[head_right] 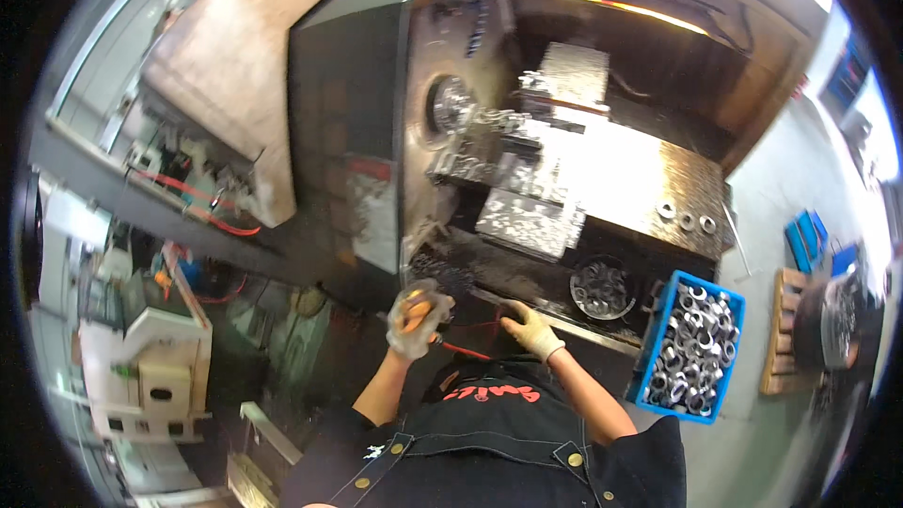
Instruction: The person operates a CNC lathe in a workshop, using a screwdriver to adjust the chuck and place metal rings into the machine. They open and close the machine door, manipulate the chuck, and handle metal rings from a blue bin, placing them into the machine and a small metal bowl.
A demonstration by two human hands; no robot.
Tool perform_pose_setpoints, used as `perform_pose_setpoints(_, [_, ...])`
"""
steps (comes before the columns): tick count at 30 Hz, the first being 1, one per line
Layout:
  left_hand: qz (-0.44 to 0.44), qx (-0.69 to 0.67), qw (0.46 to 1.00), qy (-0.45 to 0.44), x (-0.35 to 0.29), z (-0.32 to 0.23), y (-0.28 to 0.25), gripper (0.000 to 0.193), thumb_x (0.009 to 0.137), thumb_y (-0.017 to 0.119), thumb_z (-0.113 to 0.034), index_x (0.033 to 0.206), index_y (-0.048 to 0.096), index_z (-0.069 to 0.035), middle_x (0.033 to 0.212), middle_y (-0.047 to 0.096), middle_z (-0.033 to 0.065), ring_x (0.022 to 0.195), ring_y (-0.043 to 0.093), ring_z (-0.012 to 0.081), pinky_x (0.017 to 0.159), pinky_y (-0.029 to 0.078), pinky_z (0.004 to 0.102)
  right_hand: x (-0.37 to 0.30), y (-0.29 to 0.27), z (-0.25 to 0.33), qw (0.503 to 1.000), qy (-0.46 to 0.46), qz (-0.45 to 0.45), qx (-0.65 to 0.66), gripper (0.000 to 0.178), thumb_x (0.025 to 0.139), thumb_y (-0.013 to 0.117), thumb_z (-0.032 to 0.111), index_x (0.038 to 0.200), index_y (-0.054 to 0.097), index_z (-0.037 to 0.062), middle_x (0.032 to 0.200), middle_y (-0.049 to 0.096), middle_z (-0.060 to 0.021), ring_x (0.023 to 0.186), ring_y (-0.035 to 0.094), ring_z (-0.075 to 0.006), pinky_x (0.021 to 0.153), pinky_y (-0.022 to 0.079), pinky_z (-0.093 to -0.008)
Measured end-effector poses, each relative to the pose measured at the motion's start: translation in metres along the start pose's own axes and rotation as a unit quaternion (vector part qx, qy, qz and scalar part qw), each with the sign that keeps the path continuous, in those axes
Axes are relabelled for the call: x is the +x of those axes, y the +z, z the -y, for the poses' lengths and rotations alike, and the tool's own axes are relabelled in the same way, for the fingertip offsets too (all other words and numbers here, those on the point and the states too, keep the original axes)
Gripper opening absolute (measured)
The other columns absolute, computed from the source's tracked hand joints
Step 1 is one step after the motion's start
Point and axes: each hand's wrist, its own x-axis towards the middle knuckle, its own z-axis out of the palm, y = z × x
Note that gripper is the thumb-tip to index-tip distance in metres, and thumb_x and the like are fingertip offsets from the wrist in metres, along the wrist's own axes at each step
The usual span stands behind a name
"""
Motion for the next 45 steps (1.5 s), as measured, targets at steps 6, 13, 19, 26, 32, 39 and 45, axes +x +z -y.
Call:
perform_pose_setpoints(6, [-0.221,0.125,0.967,0.033,-0.002,-0.021,-0.144,0.025,0.072,0.058,0.001,0.096,0.048,-0.002,0.085,0.06,0.007,0.073,0.058,0.0149,0.069,0.047,0.0284,0.035,0.03,0.039,0.998,0.001,0.059,0.037,0.042,0.08,0.056,0.014,0.119,0.047,0.003,0.107,0.058,-0.0107,0.097,0.054,-0.0154,0.084,0.042,-0.0276])
perform_pose_setpoints(13, [-0.23,0.158,0.96,-0.003,-0.005,-0.014,-0.188,0.022,0.074,0.052,0.006,0.095,0.048,-0.001,0.09,0.055,0.0052,0.083,0.054,0.0143,0.08,0.043,0.0292,0.106,0.053,0.063,0.997,-0.069,-0.031,0.004,0.032,0.081,0.055,0.017,0.111,0.055,0.0047,0.09,0.063,-0.0073,0.075,0.056,-0.0119,0.067,0.046,-0.0256])
perform_pose_setpoints(19, [-0.281,-0.307,0.907,-0.068,-0.075,0.107,-0.211,0.026,0.081,0.052,-0.006,0.106,0.045,-0.001,0.1,0.053,0.0091,0.087,0.055,0.0182,0.077,0.045,0.0318,0.213,0.064,0.071,0.962,-0.09,-0.169,0.196,0.03,0.079,0.056,0.018,0.105,0.059,0.0033,0.082,0.062,-0.0058,0.072,0.055,-0.0111,0.066,0.045,-0.0248])
perform_pose_setpoints(26, [-0.127,0.341,0.931,-0.029,-0.086,0.098,-0.192,0.027,0.072,0.061,-0.01,0.093,0.048,-0.001,0.086,0.054,0.0063,0.078,0.054,0.0184,0.07,0.045,0.0316,0.324,0.046,0.107,0.927,-0.039,-0.352,0.126,0.038,0.077,0.052,0.028,0.107,0.058,0.0057,0.103,0.06,-0.0154,0.098,0.056,-0.0289,0.084,0.043,-0.0329])
perform_pose_setpoints(32, [-0.24,0.317,0.891,-0.218,-0.074,0.09,-0.184,0.037,0.063,0.069,-0.013,0.089,0.047,0.0,0.082,0.051,0.0051,0.075,0.051,0.0146,0.069,0.043,0.0296,0.416,-0.012,0.132,0.885,-0.065,-0.447,0.115,0.04,0.077,0.05,0.025,0.112,0.053,0.0068,0.115,0.051,-0.0189,0.106,0.049,-0.0341,0.09,0.039,-0.0376])
perform_pose_setpoints(39, [-0.287,0.336,0.871,-0.216,-0.061,0.058,-0.127,0.034,0.065,0.067,-0.011,0.091,0.046,-0.002,0.085,0.052,0.0067,0.08,0.052,0.0195,0.076,0.043,0.0308,0.439,-0.019,0.139,0.903,-0.12,-0.405,0.078,0.03,0.077,0.049,0.023,0.098,0.06,0.0047,0.106,0.055,-0.0178,0.1,0.051,-0.0339,0.088,0.039,-0.0374])
perform_pose_setpoints(45, [-0.312,0.245,0.886,-0.238,-0.052,0.06,-0.122,0.035,0.064,0.065,-0.006,0.093,0.045,-0.004,0.091,0.053,0.0065,0.085,0.053,0.0207,0.077,0.043,0.0318,0.456,-0.03,0.133,0.894,-0.074,-0.422,0.132,0.02,0.073,0.057,0.018,0.081,0.063,0.0008,0.098,0.056,-0.0177,0.091,0.054,-0.0298,0.081,0.042,-0.0343])
